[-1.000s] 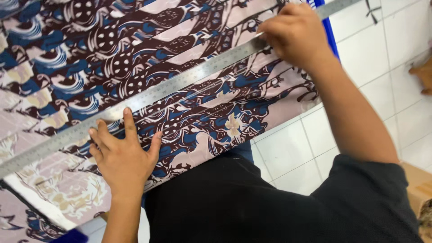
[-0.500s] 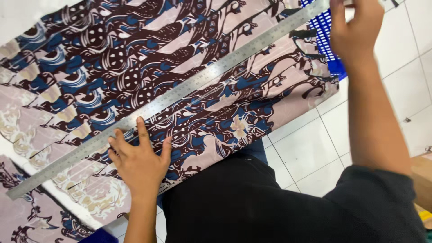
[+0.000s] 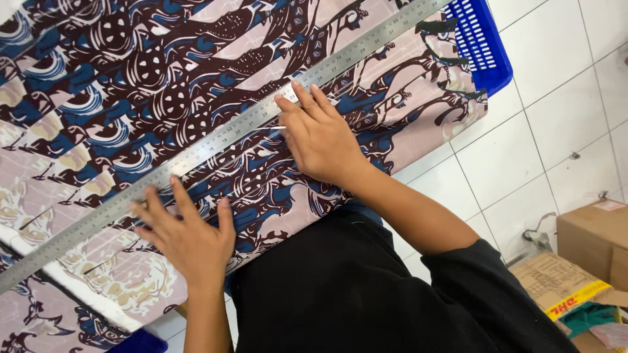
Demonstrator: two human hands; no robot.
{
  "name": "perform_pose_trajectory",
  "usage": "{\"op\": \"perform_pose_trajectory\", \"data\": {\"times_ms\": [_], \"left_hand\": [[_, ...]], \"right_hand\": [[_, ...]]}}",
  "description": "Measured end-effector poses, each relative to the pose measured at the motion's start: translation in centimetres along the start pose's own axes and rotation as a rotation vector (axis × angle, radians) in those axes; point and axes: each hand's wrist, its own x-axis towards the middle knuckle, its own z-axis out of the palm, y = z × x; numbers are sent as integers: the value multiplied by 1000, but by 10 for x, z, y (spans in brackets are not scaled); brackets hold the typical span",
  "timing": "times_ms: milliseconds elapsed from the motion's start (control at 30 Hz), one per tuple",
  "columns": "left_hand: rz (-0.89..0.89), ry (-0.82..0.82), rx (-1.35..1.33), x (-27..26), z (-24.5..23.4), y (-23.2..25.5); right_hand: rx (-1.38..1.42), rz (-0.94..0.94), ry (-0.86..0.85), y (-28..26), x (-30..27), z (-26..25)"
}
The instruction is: The person uses a metal ruler and a white marking tool to draw straight lines on a large piece of patterned fabric laid out on a table. They repeatedly reposition the ruler and draw lines across the fabric surface.
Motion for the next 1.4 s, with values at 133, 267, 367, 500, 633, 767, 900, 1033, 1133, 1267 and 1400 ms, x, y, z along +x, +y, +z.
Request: {"op": "perform_pose_trajectory", "data": {"times_ms": [133,267,367,500,633,767,900,1033,1133,1267,1400], "left_hand": [[-65,-13,-3,-2,1,-14],[-54,-20,-10,-2,6,-22],[-45,-25,-16,-1,6,-25],[-36,-29,-49,1,7,-28],[-44,-49,-55,3,7,-29],[-49,-60,-55,3,8,-30],[-53,-64,-58,5,7,-29],[-60,-72,-70,4,7,-30],[-64,-78,-79,3,6,-30],[-70,-76,-77,6,10,-32],[-60,-27,-54,4,13,-37]], "right_hand": [[12,9,-36,7,0,3],[22,25,-34,9,0,7],[51,38,-43,10,3,9],[78,57,-51,12,4,9],[118,93,-65,12,7,9],[117,107,-62,11,7,9],[121,122,-63,11,9,8],[111,127,-66,8,12,7],[130,150,-67,5,16,6],[153,257,-118,2,18,6],[117,161,-102,1,19,12]]}}
